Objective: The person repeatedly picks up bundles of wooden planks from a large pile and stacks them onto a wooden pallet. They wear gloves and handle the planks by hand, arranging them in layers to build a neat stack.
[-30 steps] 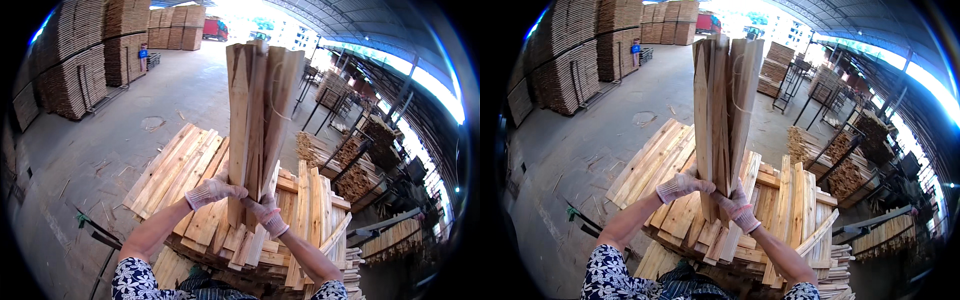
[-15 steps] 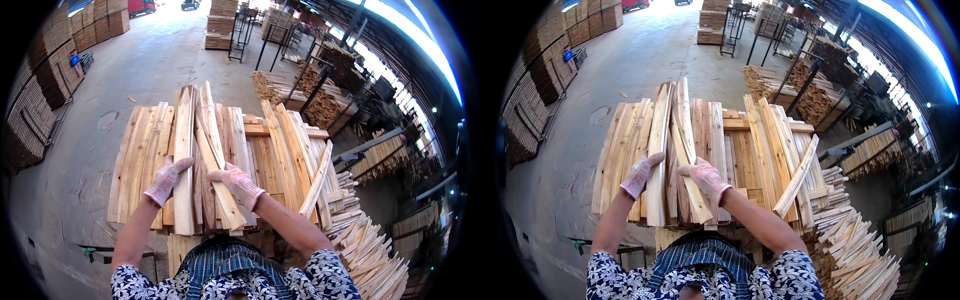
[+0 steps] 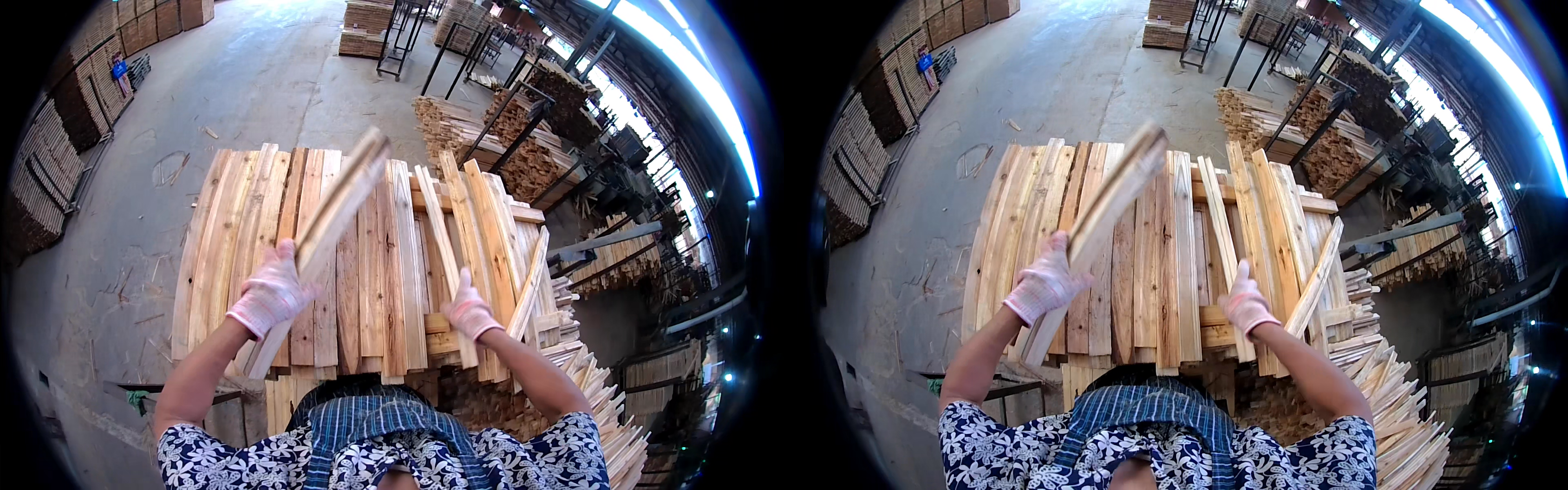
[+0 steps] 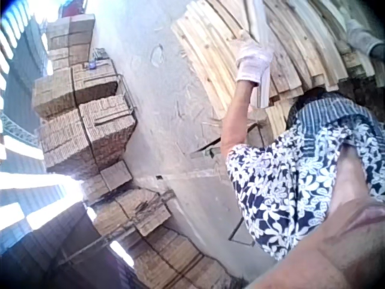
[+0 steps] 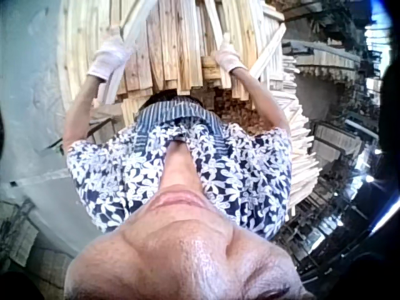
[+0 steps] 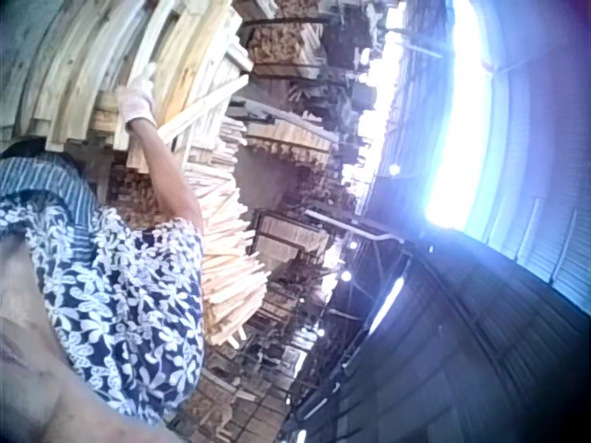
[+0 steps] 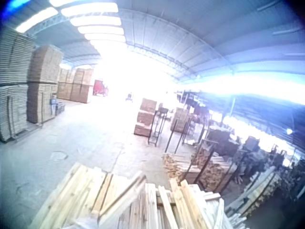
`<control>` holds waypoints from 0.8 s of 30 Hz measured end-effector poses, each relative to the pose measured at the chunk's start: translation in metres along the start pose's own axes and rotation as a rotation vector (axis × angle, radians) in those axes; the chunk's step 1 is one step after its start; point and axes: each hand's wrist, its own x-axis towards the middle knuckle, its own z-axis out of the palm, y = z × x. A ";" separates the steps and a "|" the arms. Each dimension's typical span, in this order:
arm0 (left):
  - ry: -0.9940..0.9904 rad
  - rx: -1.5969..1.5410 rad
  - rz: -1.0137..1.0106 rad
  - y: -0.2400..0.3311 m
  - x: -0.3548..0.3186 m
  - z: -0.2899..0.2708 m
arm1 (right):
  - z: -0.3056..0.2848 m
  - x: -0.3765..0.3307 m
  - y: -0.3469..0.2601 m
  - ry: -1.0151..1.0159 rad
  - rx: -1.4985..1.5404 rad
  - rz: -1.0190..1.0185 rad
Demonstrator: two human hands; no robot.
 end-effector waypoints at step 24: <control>-0.043 -0.583 0.115 0.006 0.002 0.020 | 0.023 0.078 -0.009 0.017 0.238 -0.429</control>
